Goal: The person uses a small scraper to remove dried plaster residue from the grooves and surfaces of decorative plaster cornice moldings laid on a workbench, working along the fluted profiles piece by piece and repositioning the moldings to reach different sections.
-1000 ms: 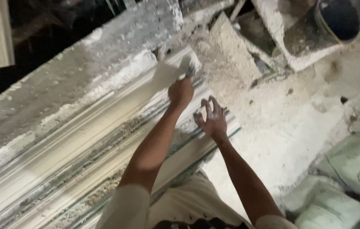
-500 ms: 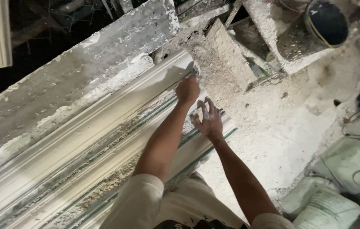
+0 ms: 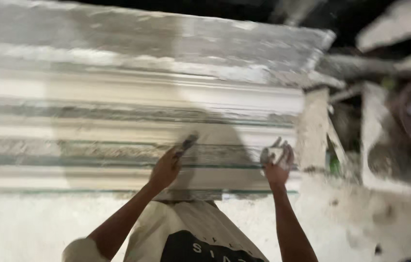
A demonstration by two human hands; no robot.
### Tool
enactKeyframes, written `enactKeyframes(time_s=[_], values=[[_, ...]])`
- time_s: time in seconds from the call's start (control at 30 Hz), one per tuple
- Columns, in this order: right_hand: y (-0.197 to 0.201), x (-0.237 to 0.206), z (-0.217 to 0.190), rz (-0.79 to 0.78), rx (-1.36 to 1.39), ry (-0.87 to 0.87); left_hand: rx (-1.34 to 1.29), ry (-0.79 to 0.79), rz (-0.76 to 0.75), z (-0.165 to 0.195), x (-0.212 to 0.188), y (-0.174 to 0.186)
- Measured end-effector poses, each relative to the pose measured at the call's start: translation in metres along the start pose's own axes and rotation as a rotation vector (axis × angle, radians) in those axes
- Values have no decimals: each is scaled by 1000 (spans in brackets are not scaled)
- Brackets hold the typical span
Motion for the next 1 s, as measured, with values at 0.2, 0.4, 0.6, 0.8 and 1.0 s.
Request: enactKeyframes(time_s=[0.2,0.4,0.6,0.8,1.0], values=[[-61,-9,-123,-252,691,-196,-277,249,441,-95,-84,56],[-121,-39,-366,-361,727,362,-444,15,781,-169,-155,109],[-154,-113,-551,-729,856,212,-498,160,771,-280,-263,224],[-198,-153,-694,-861,1132,175,-425,225,991,-369,-346,331],[-233,-160,-780,-849,979,268,-676,529,931,-445,-360,379]])
Point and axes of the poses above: each hand's wrist, its own x-axis towards the middle knuckle, its own y-axis out of the back of the hand, z = x × y, the point moved 1 cm from there along x, towards the middle knuckle, and after that the axes turned 5 degrees about y, right-handed, at the moved point
